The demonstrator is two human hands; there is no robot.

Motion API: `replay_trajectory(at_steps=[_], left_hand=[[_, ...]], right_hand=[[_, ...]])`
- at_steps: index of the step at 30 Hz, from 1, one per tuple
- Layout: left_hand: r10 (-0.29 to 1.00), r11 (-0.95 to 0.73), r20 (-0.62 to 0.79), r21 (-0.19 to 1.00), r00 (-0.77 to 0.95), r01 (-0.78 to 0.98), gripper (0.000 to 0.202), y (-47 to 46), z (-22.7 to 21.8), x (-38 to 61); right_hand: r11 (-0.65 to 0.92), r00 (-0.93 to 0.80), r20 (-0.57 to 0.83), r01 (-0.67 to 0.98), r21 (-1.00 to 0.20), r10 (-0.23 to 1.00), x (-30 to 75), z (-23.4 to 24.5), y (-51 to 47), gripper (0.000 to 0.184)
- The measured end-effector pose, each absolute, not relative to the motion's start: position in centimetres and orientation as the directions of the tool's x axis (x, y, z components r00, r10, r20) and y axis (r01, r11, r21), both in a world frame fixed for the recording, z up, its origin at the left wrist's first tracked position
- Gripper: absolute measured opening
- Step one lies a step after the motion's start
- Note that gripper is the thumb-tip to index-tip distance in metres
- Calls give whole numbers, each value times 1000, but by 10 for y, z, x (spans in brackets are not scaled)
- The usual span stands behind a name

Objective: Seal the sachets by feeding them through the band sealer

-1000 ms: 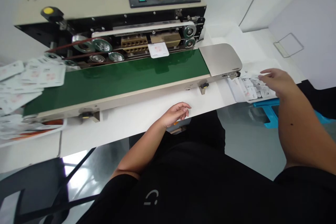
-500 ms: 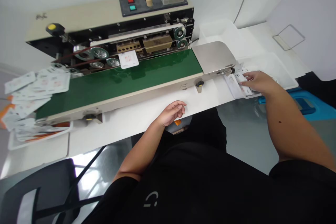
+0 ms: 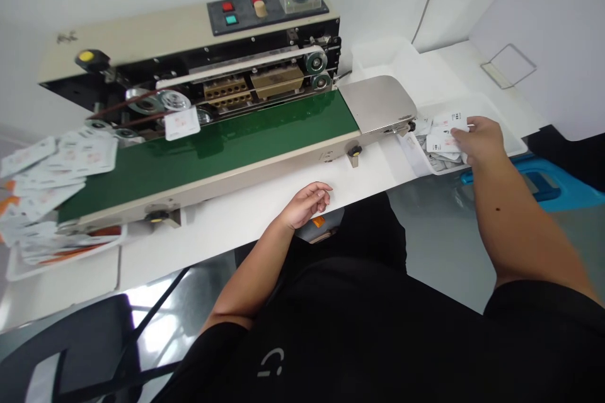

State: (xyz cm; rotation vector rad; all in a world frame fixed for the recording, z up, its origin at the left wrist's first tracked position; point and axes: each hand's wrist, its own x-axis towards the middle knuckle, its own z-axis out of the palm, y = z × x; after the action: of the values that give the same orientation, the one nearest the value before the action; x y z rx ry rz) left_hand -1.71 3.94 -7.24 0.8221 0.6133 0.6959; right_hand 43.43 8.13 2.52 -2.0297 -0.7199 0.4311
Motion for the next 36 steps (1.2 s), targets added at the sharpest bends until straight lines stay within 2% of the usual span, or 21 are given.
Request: replay_trajectory(at_steps=[3,6,9,12,15,17,21,23,26,31,36], left_hand=[[754,487,-216,818,620,-307,37,39,-71,-17],[761,475,-216,828,611,-299,38,39,-72,-17],[777,436,-219,864,589,-253,39,36,-74,-15],[808,349,-201,921,554,-174,39,29,-72,-4],[826,279,-132,941,547,-194,46,17,-64,19],[846,243,-68,932,529,-268,58,8,-55,38],[927,120,54,895,371,-429,92,-3,-40,70],[959,79,73,858,273,-508,96,-7,-36,76],[983,86,18,831,180,-550,87,-12,-34,74],[991,136,-119,860,67,-493,64,-19,-42,64],[979,187,-204,875,10,-446,58,-20,-49,63]], right_hand=[[-290,852,-163,-14,-957,498,440,24,89,24],[-159,871,-256,-208,-965,418,446,26,96,23],[-30,843,-283,-303,-953,458,440,33,97,24],[53,793,-269,-353,-934,547,410,38,84,24],[84,690,-229,-388,-918,686,354,32,58,20],[123,629,-183,-410,-904,756,309,21,36,20],[112,521,-160,-452,-885,838,228,-5,-5,31],[43,442,-187,-461,-886,877,202,-13,-19,32],[-36,363,-209,-430,-902,908,182,-18,-28,33],[-52,336,-148,-279,-959,930,173,-22,-31,30],[-62,357,-125,-184,-981,926,162,-35,-31,33]])
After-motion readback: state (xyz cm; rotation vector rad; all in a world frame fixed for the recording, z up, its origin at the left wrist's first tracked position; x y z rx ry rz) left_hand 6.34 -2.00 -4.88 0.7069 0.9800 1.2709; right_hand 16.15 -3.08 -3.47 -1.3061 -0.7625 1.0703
